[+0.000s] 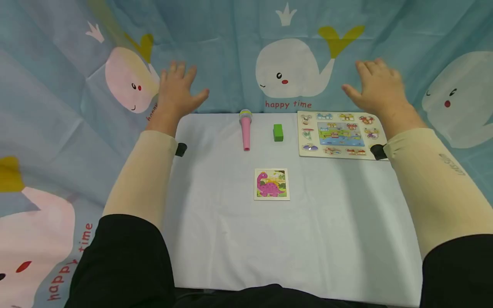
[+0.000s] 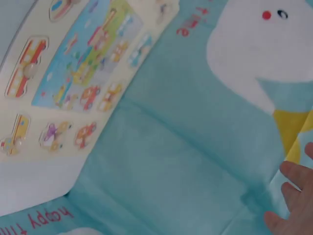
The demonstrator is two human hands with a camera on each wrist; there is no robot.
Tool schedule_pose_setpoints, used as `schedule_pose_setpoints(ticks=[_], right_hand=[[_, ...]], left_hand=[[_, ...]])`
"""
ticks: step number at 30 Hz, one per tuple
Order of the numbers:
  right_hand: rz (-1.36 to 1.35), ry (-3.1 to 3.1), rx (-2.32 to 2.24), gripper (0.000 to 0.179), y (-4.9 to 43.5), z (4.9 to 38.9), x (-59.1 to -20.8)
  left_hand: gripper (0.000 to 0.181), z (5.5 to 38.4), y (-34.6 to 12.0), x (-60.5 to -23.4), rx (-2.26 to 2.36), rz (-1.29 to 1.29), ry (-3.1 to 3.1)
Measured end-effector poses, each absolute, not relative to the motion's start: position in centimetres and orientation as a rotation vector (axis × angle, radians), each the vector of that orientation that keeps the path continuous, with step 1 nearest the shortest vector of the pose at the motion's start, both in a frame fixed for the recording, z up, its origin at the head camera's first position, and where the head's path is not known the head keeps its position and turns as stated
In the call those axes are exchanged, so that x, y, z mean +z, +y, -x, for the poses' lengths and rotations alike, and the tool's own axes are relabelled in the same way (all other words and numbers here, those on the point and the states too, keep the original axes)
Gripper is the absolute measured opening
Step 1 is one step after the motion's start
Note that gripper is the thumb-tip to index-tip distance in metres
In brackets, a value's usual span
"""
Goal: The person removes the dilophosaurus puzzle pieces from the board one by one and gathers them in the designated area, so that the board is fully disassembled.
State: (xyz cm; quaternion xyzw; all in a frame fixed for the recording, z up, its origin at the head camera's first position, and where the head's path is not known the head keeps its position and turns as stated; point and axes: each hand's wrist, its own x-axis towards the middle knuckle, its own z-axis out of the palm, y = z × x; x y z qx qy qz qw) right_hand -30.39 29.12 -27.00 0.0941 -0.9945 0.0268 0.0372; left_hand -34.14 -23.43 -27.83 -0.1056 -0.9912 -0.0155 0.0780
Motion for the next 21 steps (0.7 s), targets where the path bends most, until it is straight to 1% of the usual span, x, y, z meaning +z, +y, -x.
schedule_pose_setpoints(ticks=[9, 21], right_hand=[[-0.438, -2.978, 0.112, 0.082, 27.8, 28.8, -27.3], [-0.553, -2.904, 0.207, 0.077, 26.4, 26.2, -29.8]], left_hand=[[0.078, 31.8, -21.2, -28.5, -0.035, 0.491, -2.832], [0.067, 28.9, -20.2, -31.1, -0.237, 0.674, -2.583]])
